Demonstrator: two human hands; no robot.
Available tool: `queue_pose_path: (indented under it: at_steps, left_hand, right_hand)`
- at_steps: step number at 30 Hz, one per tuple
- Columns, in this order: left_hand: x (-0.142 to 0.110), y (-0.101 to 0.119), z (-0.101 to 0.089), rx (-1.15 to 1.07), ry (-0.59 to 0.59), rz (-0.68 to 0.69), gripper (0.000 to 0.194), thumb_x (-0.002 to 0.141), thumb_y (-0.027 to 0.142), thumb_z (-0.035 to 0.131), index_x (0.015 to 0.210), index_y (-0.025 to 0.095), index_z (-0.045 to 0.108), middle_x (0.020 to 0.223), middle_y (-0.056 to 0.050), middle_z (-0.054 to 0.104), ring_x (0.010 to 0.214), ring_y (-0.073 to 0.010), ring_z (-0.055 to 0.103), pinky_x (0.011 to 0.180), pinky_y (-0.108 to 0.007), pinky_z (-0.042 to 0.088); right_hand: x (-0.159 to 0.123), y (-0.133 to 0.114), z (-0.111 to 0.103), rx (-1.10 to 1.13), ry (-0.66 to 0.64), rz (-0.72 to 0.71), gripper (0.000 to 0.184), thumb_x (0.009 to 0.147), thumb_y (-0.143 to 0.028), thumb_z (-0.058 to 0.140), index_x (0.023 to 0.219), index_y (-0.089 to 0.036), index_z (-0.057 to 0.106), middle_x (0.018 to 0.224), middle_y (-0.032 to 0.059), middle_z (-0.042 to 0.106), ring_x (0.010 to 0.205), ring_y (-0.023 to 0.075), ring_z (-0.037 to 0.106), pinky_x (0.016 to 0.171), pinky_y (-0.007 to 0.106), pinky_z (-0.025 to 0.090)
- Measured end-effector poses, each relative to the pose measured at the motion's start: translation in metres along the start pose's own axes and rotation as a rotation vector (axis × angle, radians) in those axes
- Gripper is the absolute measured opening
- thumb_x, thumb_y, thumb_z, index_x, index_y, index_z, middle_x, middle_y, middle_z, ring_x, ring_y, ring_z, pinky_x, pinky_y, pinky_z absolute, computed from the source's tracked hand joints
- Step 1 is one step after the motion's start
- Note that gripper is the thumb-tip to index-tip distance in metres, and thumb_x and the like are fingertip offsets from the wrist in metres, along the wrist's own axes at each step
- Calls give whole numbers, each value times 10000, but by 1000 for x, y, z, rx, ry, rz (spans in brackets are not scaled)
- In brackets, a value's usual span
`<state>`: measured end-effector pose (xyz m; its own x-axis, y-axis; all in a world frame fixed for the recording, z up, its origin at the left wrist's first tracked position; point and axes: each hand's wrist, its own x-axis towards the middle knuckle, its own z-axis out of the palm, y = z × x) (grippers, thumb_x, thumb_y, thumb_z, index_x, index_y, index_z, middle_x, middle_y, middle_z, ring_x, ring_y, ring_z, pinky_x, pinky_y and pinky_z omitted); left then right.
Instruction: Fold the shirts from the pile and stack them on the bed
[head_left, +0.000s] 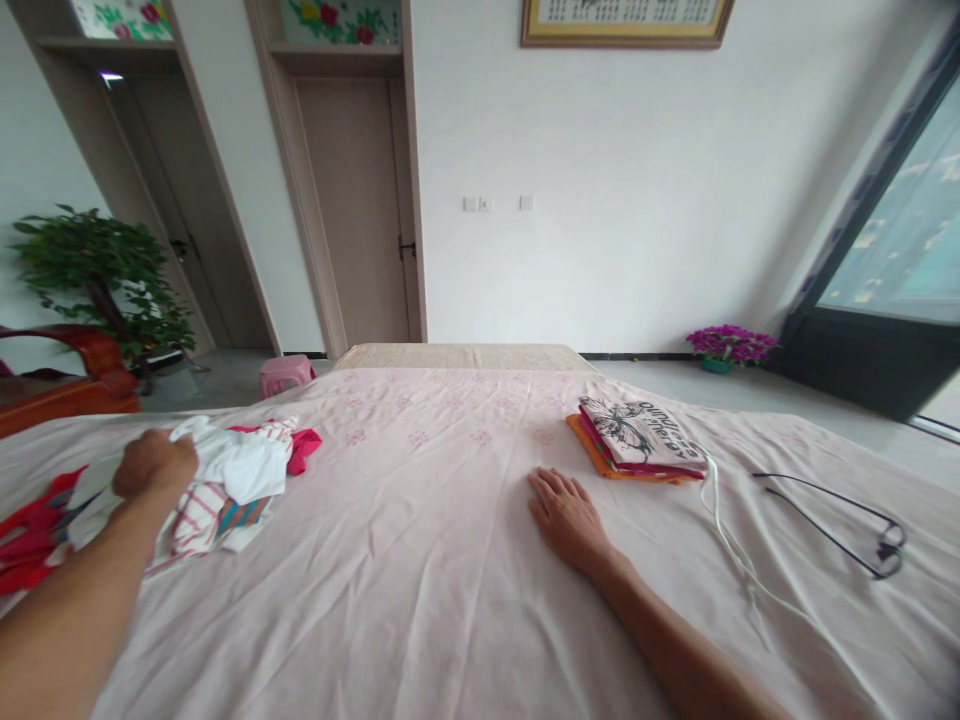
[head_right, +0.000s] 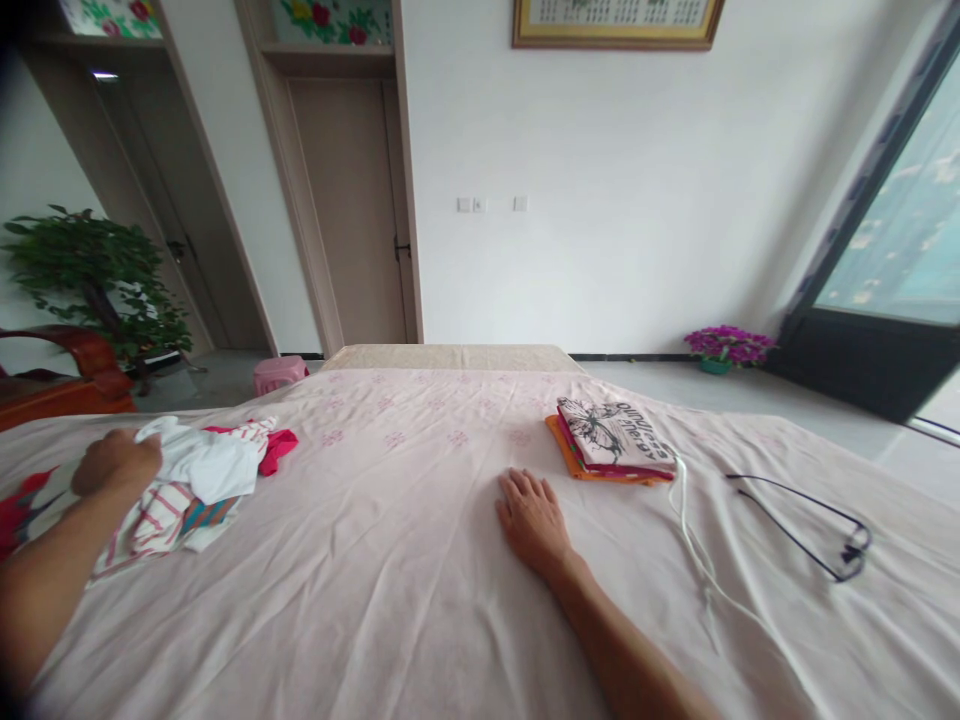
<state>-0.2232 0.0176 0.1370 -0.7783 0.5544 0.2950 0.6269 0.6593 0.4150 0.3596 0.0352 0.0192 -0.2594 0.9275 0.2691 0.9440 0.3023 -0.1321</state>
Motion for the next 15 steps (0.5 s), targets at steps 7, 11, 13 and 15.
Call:
queue_pose_path:
  at_steps: [7,11,13,15]
  left_hand:
    - [-80,88,-34,-546,164,230,470,917,516,398,1048,110,595,927,-88,647,935,-266,608,786,-373,491]
    - [-163,125,-33,-785,-248,606,524,882,552,494,1227,160,543,897,-28,667,750,-163,618,695,-273,516]
    - [-197,130,-21,-827,-518,803,524,876,525,533,1268,176,530,1091,-74,676,799,-166,647,725,-273,526]
    - [-215,128,-1,-774,-620,860,446,902,506,503,1216,198,575,1161,-84,673,859,-175,663,765,-280,532]
  right_hand:
    - [0,1,-1,13,-7,-2,464,980,-359,382,1404,-233,521,1483,77,488,1401,248,373,1164,437,231]
    - [0,3,-4,30,-20,-9,460,982,-354,382,1398,-223,527,1480,71,493,1402,245,374,1168,426,234]
    - [-1,4,-5,47,-24,-11,454,985,-348,380,1391,-215,534,1474,69,499,1397,242,383,1169,413,239]
    - [-1,4,-7,71,-21,-4,446,988,-336,375,1384,-211,540,1462,71,513,1387,237,398,1167,406,245]
